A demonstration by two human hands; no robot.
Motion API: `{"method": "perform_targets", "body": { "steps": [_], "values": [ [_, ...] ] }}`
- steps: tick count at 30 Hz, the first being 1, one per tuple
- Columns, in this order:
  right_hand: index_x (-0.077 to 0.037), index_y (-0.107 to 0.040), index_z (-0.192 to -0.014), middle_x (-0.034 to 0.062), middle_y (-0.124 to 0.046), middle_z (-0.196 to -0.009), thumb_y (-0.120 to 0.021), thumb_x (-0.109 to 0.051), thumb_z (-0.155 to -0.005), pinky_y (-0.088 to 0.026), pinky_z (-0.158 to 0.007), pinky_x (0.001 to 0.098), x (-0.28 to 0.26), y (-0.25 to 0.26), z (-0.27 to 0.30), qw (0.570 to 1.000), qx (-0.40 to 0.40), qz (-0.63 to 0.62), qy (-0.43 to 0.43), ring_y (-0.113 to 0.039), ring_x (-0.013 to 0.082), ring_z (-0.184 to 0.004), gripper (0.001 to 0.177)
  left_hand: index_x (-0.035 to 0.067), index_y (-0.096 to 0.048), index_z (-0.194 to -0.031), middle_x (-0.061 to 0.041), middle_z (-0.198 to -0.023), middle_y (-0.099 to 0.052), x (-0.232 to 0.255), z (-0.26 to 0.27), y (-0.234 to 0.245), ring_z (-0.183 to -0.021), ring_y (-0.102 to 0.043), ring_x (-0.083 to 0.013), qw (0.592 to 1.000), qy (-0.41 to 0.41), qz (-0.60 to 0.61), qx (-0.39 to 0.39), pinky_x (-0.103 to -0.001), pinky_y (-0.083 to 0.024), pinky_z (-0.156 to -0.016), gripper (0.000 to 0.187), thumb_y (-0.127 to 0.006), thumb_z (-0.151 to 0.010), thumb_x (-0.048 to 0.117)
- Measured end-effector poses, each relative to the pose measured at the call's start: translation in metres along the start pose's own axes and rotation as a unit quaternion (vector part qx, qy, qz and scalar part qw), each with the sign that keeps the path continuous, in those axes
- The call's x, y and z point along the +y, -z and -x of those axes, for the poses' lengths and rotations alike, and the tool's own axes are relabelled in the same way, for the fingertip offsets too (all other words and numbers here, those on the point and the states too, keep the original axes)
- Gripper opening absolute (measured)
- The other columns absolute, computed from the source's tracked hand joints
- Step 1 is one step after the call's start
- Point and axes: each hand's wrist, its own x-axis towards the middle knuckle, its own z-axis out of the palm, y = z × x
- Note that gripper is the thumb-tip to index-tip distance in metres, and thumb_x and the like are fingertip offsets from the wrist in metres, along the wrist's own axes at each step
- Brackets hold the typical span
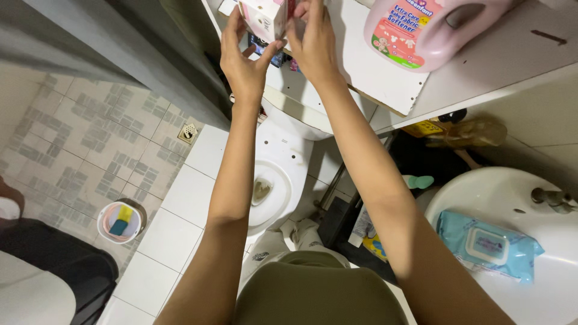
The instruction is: The person organizes household supplies in a bathroom. They pick up various items such as boxes, bottles, and packets from a washing machine and place them onto a shelf above a toilet. The person also handles wet wipes and small sachets, arranging them on the shelf.
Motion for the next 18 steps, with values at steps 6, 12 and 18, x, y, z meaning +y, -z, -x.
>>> {"method": "perform_targets", "body": {
  "steps": [6,12,18],
  "values": [
    [0.001,-0.037,-0.141,0.0142,-0.066,-0.125,-0.074,-0.009,-0.099,-0.053,-0.092,0.045,-0.003,0.003,-0.003,0.999,-0.003,-0.048,-0.023,-0.066,0.0318,-0.105,0.057,0.012,-0.046,-0.15,-0.01,-0.138,-0.06,0.0,-0.002,-0.001,-0.129,-0.065,-0.0246,1.0,-0.001,-0.004,0.005,-0.036,-0.063,-0.091,0.09,-0.101,-0.079,0.021],
    [-0.004,-0.04,-0.138,0.0148,-0.062,-0.122,-0.078,-0.01,-0.092,-0.052,-0.093,0.0464,0.0,-0.005,0.001,0.999,0.015,0.0,-0.045,-0.063,0.0361,-0.109,0.06,0.012,-0.045,-0.151,-0.009,-0.139,-0.061,0.003,-0.001,0.0,-0.13,-0.065,-0.0254,1.0,0.005,0.02,-0.001,-0.037,-0.062,-0.094,0.091,-0.1,-0.079,0.016],
    [-0.004,-0.046,-0.138,0.0138,-0.058,-0.121,-0.073,-0.006,-0.091,-0.054,-0.091,0.0404,-0.014,0.014,0.008,0.995,0.054,-0.045,-0.065,-0.063,0.0308,-0.104,0.054,0.008,-0.045,-0.152,-0.011,-0.137,-0.059,0.006,-0.001,-0.01,-0.13,-0.065,-0.0258,0.997,-0.077,0.011,0.026,-0.038,-0.058,-0.113,0.087,-0.097,-0.083,0.012]
  ]
}}
